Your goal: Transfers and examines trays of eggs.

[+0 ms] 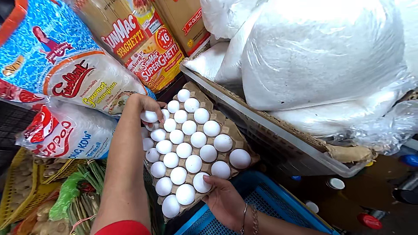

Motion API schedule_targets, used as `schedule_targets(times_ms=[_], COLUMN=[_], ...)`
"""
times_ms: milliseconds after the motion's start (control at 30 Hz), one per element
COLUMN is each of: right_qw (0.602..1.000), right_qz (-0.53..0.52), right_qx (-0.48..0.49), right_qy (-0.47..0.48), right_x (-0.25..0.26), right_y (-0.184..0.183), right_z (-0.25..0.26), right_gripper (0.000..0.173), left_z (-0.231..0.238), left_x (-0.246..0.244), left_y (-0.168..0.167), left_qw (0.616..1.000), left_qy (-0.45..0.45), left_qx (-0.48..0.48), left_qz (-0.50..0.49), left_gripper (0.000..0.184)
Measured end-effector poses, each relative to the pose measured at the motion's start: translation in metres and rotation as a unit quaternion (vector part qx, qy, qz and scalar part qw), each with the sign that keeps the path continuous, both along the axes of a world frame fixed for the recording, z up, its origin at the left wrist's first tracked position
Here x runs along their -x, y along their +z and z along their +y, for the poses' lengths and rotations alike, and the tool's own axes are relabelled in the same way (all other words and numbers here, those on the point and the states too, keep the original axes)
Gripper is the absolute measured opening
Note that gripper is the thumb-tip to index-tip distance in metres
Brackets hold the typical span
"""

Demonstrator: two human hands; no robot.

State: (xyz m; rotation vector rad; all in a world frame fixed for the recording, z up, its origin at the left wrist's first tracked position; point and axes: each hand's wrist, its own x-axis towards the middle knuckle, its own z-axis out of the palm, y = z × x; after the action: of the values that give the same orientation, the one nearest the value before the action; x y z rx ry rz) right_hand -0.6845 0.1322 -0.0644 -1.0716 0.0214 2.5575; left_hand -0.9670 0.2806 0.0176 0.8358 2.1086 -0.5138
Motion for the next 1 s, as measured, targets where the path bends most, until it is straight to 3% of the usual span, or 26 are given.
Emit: schedule_targets(times_ms=[367, 567, 700, 1000], right_qw=[0.998, 0.997, 0.996, 0.996], right_qz=[0.01, 0.029, 0.041, 0.054], right_qx=[0.0, -0.008, -0.005, -0.007], right_qy=[0.062, 0.074, 0.079, 0.077], right_x=[0.002, 0.003, 0.002, -0.019], right_y=[0.013, 0.024, 0.036, 0.058], right_z=[0.002, -0.004, -0.012, -0.037], right_gripper=[0.024, 0.025, 0.024, 0.024], left_z=[-0.004, -0.014, -0.02, -0.042], left_x=[-0.009, -0.016, -0.013, -0.038], left_y=[0.015, 0.031, 0.036, 0.057], left_qw=[1.0, 0.999, 0.999, 0.998], left_qy=[-0.023, -0.043, -0.034, -0.049], left_qx=[0.016, -0.005, -0.007, -0.019], left_qz=[-0.002, 0.007, 0.014, 0.031], left_gripper=[0.08, 0.07, 0.077, 0.075])
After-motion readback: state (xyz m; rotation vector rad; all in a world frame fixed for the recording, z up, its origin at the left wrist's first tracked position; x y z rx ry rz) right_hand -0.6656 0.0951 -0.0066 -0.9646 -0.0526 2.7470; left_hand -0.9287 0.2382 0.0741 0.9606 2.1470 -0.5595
